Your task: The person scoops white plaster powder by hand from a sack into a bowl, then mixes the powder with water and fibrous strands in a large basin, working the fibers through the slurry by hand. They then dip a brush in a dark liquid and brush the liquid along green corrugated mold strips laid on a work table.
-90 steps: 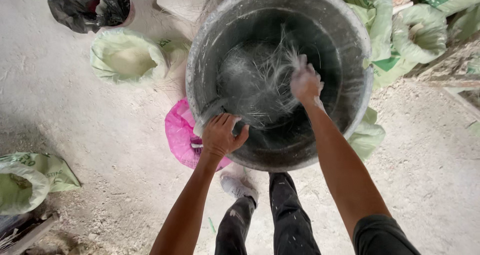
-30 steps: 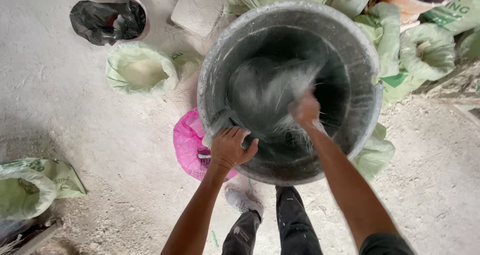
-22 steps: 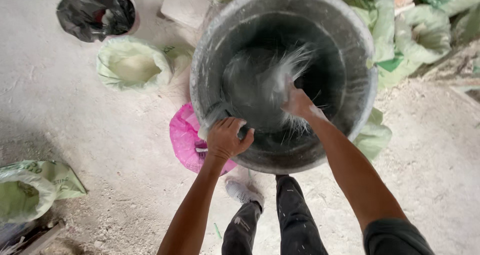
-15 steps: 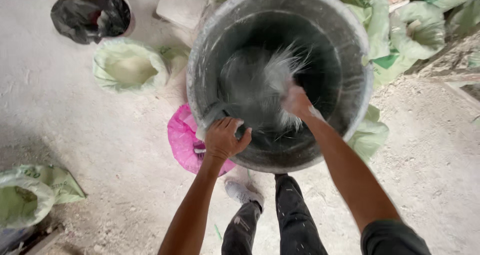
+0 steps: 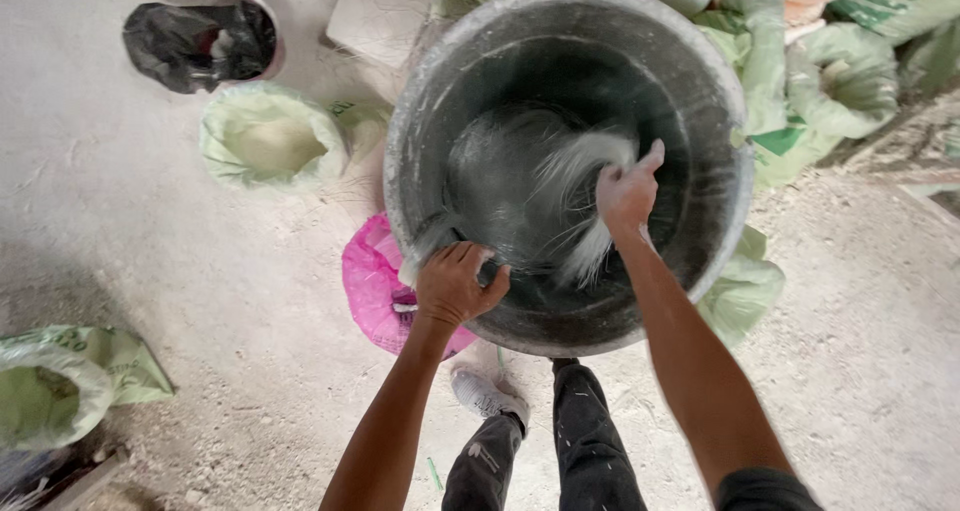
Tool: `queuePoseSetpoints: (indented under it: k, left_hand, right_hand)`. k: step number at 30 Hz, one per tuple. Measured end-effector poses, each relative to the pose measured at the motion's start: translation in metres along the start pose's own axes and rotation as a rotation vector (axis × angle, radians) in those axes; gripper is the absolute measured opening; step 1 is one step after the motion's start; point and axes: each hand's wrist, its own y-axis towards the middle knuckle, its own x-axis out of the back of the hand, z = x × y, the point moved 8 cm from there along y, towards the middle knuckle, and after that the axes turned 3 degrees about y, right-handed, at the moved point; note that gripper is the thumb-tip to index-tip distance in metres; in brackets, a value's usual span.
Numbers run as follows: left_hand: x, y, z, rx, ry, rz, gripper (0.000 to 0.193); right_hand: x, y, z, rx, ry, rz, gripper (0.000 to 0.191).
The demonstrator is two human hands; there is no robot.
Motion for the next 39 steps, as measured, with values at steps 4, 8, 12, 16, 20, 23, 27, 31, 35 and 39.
queuePoseSetpoints:
  k: [4,8,12,16,20,23,27,31,35,39]
  left_hand:
    - [-0.006,-0.001,0.002,0.016,0.017,0.059,0.032]
    - [-0.005,0.000,0.000,-0.007,-0.002,0.040,0.036]
    - [-0.002,0.000,0.001,0.024,0.001,0.013,0.031]
    - [-0.003,0.001,0.001,0.031,-0.015,0.052,0.031]
    - [-0.001,0.001,0.000,0.018,-0.011,0.048,0.033]
    - [0.004,0.000,-0.001,0.019,-0.022,-0.014,0.029]
    - [-0.003,-0.001,0.001,0.044,-0.042,0.072,0.030]
    - [0.000,0.000,-0.001,0.030,-0.021,0.029,0.031]
    - [0.002,-0.001,-0.003,0.010,-0.023,0.001,0.030]
    - [-0.001,-0.002,-0.002,0.021,-0.041,0.029,0.029]
  right_hand:
    - [-0.002,0.004,0.000,-0.104,0.057,0.106,0.086]
    - [-0.017,0.002,0.031,0.320,-0.244,0.266,0.091]
    - [0.011,0.009,-0.005,-0.044,0.157,-0.121,0.082]
    - [-0.005,0.010,0.001,0.153,0.128,0.080,0.083]
    - [-0.009,0.013,-0.005,0.135,0.190,0.162,0.084]
    - [0.002,0.014,-0.013,-0.016,1.027,0.058,0.083]
    - [0.003,0.006,0.014,0.270,0.057,0.169,0.086]
    - [0.016,0.009,-0.009,-0.061,0.274,0.036,0.062]
    - [-0.007,0.008,-0.006,0.018,0.172,0.281,0.043]
    - [-0.016,0.005,-0.024,-0.094,-0.086,0.323,0.035]
